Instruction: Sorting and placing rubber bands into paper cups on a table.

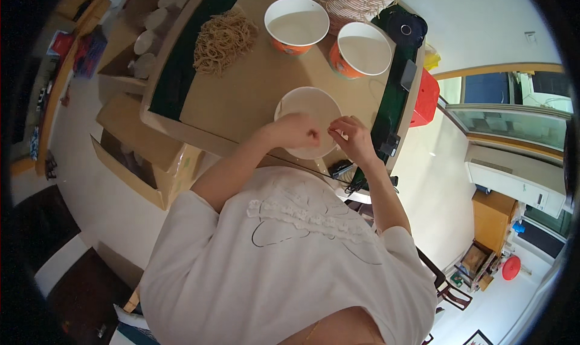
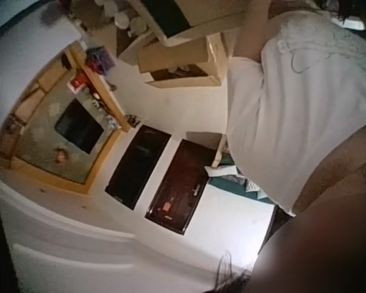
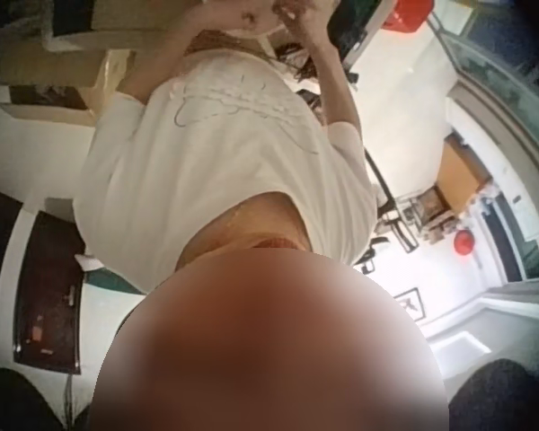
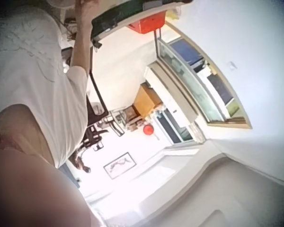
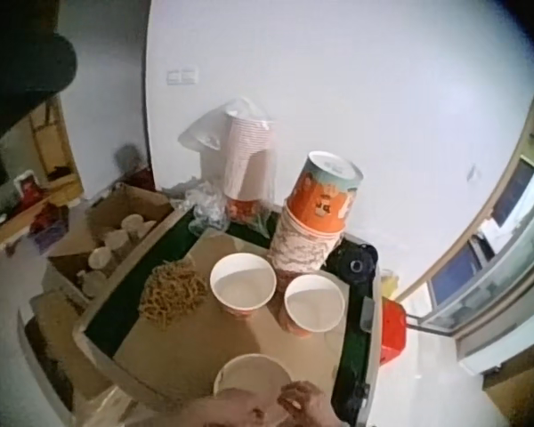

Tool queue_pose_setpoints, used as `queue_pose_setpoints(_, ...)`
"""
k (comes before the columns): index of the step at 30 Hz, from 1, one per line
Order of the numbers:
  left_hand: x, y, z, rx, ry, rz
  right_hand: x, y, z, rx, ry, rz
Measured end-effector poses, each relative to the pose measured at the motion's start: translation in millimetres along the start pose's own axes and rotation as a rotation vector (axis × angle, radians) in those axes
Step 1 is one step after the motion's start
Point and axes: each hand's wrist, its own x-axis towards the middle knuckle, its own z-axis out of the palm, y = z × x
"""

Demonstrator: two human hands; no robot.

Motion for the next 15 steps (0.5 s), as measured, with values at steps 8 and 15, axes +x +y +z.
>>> queue_pose_setpoints(8, 23.5, -19.2, 35.9, 0.26, 0.844, 0.345, -8.5, -4.3, 8.8, 0.203, 0.078, 0.32)
queue_pose_setpoints(15, 31.4, 3.8, 60.3, 0.225, 0.801, 0.337, -20.2, 11.1, 19.8, 0.238, 0.206, 0.409)
